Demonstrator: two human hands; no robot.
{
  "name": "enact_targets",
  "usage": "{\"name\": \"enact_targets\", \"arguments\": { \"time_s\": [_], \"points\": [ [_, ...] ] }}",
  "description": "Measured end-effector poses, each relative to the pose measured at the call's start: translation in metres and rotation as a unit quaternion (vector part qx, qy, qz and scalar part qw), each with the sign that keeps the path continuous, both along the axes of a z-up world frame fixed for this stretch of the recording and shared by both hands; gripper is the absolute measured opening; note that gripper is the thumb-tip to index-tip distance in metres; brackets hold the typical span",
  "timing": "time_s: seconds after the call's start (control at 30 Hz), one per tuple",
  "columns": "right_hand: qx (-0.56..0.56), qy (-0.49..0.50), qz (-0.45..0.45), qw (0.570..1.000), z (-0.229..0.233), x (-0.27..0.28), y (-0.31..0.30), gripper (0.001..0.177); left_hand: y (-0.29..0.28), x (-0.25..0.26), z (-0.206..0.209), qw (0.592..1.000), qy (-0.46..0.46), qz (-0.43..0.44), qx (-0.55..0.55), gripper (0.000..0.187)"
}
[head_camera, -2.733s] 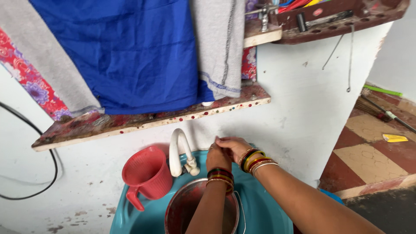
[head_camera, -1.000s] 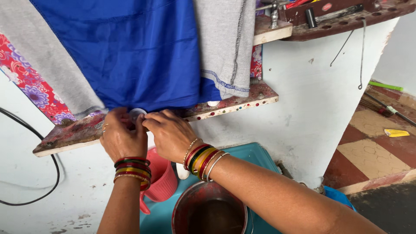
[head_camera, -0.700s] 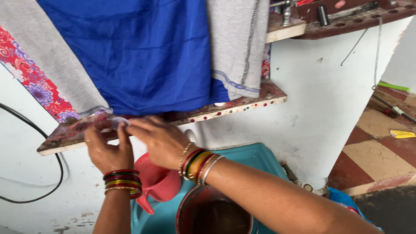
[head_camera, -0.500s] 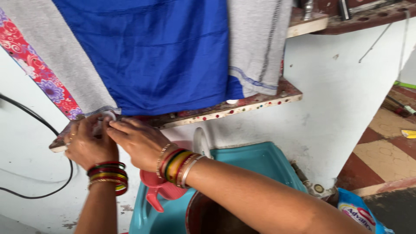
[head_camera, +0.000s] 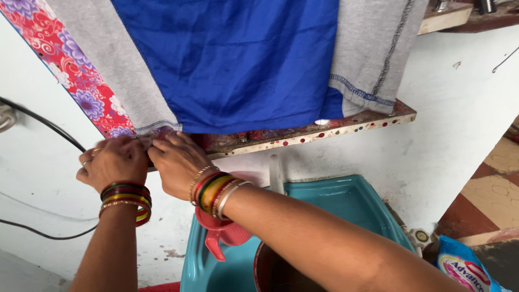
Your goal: The person cleans a sink area by pouring water from a mug, scrubbing the basin with a sponge and a scouring pad, and rinsing the surface with water.
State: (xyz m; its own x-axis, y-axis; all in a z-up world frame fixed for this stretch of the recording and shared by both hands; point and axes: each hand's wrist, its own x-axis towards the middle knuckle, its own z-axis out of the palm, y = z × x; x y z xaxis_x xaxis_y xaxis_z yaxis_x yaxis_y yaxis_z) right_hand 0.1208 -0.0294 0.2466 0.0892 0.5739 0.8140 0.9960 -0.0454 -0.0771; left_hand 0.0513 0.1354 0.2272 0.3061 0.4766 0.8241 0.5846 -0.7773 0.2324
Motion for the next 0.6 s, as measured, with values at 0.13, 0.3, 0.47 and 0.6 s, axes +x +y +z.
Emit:
{"name": "enact_targets", "arguments": {
  "time_s": [0.13,0.3,0.47,0.6],
  "points": [
    [0.002,0.019,0.095,0.995,-0.013,-0.008,-0.042,0.010,-0.026,-0.017,-0.021,0.992,-0.121,-0.005,0.026,0.029],
    [-0.301,0.022,0.163,0.939,-0.059,-0.010,-0.104,0.011,-0.106,-0.025,-0.071,0.972,-0.144,-0.119,-0.145,0.048],
    [-0.749,0.013,0.038,0.661,-0.153,0.015,-0.133,0.017,-0.227,-0.006,-0.114,0.929,-0.046,-0.230,-0.286,0.052],
    [-0.785,0.040,-0.008,0.618,-0.236,0.040,-0.165,0.017,-0.292,0.016,-0.144,0.876,0.057,-0.159,-0.451,0.049]
  ]
}}
